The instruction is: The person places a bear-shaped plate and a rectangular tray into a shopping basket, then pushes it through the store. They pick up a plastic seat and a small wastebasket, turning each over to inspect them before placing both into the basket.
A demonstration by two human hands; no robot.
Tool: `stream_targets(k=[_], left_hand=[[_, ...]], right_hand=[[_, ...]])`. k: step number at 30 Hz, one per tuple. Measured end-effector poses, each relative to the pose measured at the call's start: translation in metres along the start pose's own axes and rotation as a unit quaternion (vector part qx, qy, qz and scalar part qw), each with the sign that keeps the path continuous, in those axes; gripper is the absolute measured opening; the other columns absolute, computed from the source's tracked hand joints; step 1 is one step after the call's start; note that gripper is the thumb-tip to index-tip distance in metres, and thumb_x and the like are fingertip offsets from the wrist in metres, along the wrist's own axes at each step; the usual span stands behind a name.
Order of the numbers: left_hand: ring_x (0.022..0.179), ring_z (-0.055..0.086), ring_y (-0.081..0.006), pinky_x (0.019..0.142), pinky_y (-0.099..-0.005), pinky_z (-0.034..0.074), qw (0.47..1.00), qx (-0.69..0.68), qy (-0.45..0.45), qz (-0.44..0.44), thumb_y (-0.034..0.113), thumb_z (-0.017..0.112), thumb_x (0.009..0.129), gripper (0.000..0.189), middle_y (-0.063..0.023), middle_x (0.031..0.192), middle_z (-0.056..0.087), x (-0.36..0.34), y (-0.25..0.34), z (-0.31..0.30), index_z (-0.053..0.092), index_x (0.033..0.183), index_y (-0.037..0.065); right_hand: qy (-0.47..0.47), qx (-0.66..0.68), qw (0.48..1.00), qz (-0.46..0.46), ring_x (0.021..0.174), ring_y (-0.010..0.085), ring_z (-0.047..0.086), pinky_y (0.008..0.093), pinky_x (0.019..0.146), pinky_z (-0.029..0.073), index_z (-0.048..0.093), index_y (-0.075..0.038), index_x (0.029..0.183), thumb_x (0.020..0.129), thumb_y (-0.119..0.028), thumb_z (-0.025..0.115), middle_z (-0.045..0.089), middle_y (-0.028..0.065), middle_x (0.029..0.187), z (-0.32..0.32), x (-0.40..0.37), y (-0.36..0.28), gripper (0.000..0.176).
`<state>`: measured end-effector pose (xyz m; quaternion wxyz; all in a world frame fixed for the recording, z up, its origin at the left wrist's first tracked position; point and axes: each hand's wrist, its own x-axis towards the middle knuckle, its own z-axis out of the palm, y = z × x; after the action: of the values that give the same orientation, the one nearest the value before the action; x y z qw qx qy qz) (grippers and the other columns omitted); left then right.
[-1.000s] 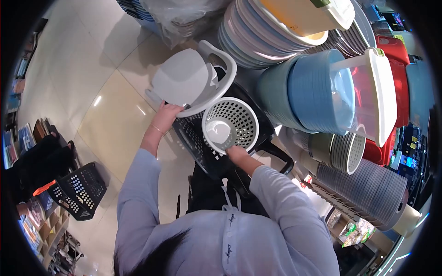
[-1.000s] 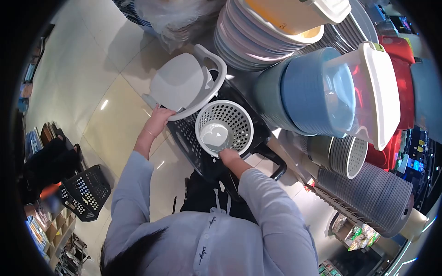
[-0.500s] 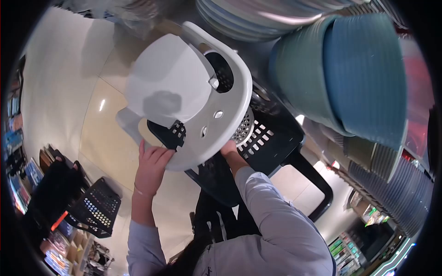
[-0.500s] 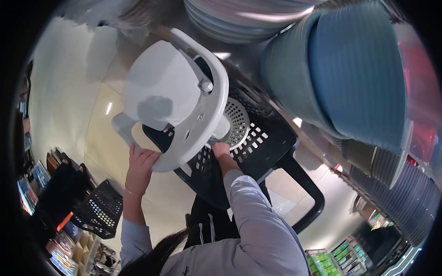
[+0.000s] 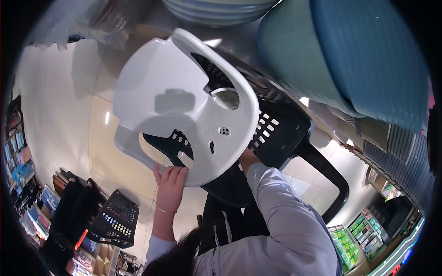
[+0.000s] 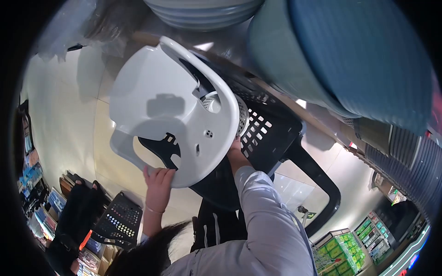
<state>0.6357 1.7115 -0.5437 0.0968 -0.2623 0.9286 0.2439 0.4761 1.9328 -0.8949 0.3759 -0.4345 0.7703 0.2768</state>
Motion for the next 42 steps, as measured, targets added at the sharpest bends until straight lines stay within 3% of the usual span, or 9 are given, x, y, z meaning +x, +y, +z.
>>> stream_targets(k=[8, 11, 13, 16, 22, 28, 31, 37, 42], left_hand=[[0.096, 0.048, -0.0192, 0.096, -0.0552, 0.021, 0.999, 0.027, -0.026, 0.037, 0.009, 0.049, 0.073, 0.028, -0.0035, 0.091, 0.051, -0.007, 0.02, 0.086, 0.05, 0.101, 0.009], [0.095, 0.048, -0.0187, 0.096, -0.0549, 0.022, 1.0, 0.016, -0.007, 0.012, 0.008, 0.048, 0.073, 0.028, -0.0039, 0.092, 0.052, -0.002, 0.027, 0.098, 0.051, 0.101, 0.009], [0.099, 0.048, -0.0193, 0.096, -0.0532, 0.023, 0.986, 0.055, -0.156, -0.019, 0.013, 0.053, 0.075, 0.03, -0.0044, 0.098, 0.053, 0.01, 0.028, 0.099, 0.05, 0.104, 0.009], [0.104, 0.047, -0.0202, 0.095, -0.0507, 0.025, 0.985, 0.011, -0.174, -0.006, 0.021, 0.06, 0.074, 0.037, -0.0054, 0.105, 0.053, 0.013, 0.03, 0.105, 0.049, 0.107, 0.009], [0.11, 0.045, -0.0212, 0.098, -0.0456, 0.024, 0.972, 0.003, -0.232, -0.034, 0.02, 0.058, 0.076, 0.039, -0.0068, 0.113, 0.051, 0.03, 0.036, 0.129, 0.046, 0.112, 0.009], [0.11, 0.045, -0.0237, 0.095, -0.0418, 0.029, 0.96, 0.06, -0.265, -0.069, 0.025, 0.061, 0.072, 0.051, -0.0079, 0.113, 0.051, 0.041, 0.041, 0.162, 0.044, 0.118, 0.012], [0.113, 0.043, -0.0245, 0.095, -0.0416, 0.031, 0.979, 0.057, -0.185, -0.057, 0.024, 0.058, 0.074, 0.042, -0.0086, 0.117, 0.049, 0.034, 0.045, 0.16, 0.05, 0.114, 0.012], [0.099, 0.054, -0.0268, 0.086, -0.0363, 0.042, 0.962, -0.071, -0.256, -0.064, 0.025, 0.052, 0.081, 0.036, -0.0123, 0.108, 0.056, 0.023, 0.084, 0.107, 0.052, 0.113, 0.01], [0.091, 0.059, -0.0212, 0.081, -0.029, 0.044, 0.928, -0.313, -0.197, -0.055, 0.018, 0.052, 0.084, 0.031, -0.0118, 0.101, 0.06, 0.025, 0.175, 0.046, 0.052, 0.112, 0.005]], right_hand=[[-0.019, 0.043, 0.999, -0.008, 0.129, 0.0293, 0.02, 0.0487, 0.103, 0.015, 0.023, -0.016, 0.136, 0.088, -0.036, 0.035, 0.025, 0.006, 0.14, -0.083, -0.07, 0.039, 0.053], [-0.096, -0.126, 0.984, 0.079, 0.131, 0.0259, 0.017, 0.0548, 0.102, 0.01, 0.027, -0.019, 0.135, 0.088, -0.036, 0.034, 0.025, 0.003, 0.14, -0.125, -0.102, 0.05, 0.05], [-0.183, -0.127, 0.974, 0.043, 0.132, 0.0271, 0.014, 0.0571, 0.102, 0.005, 0.031, -0.017, 0.134, 0.085, -0.033, 0.043, 0.021, 0.0045, 0.142, -0.195, -0.149, 0.062, 0.053], [-0.194, -0.118, 0.97, 0.086, 0.132, 0.0273, 0.013, 0.0591, 0.101, 0.005, 0.035, -0.017, 0.132, 0.081, -0.033, 0.05, 0.019, 0.0036, 0.143, -0.214, -0.169, 0.066, 0.055], [-0.244, 0.063, 0.958, 0.14, 0.118, 0.0305, 0.041, 0.0627, 0.093, 0.023, 0.049, -0.017, 0.122, 0.078, -0.028, 0.059, 0.043, 0.005, 0.13, -0.298, -0.213, 0.066, 0.046], [-0.309, 0.017, 0.949, 0.062, 0.104, 0.0334, 0.053, 0.0556, 0.09, 0.033, 0.054, -0.01, 0.116, 0.079, -0.024, 0.057, 0.055, 0.0097, 0.115, -0.351, -0.237, 0.081, 0.04], [-0.204, 0.041, 0.978, 0.02, 0.108, 0.0313, 0.05, 0.0554, 0.091, 0.032, 0.057, -0.009, 0.111, 0.079, -0.021, 0.056, 0.055, 0.0103, 0.116, -0.36, -0.269, 0.106, 0.035], [0.04, 0.059, 0.995, -0.076, 0.099, 0.0277, 0.053, 0.0519, 0.094, 0.03, 0.063, -0.003, 0.095, 0.078, -0.023, 0.054, 0.059, 0.0126, 0.103, -0.35, -0.369, 0.167, 0.027], [0.359, 0.144, 0.891, -0.236, 0.112, 0.0248, 0.043, 0.0491, 0.098, 0.026, 0.059, -0.007, 0.089, 0.078, -0.026, 0.054, 0.054, 0.0095, 0.11, -0.317, -0.428, 0.212, 0.022]])
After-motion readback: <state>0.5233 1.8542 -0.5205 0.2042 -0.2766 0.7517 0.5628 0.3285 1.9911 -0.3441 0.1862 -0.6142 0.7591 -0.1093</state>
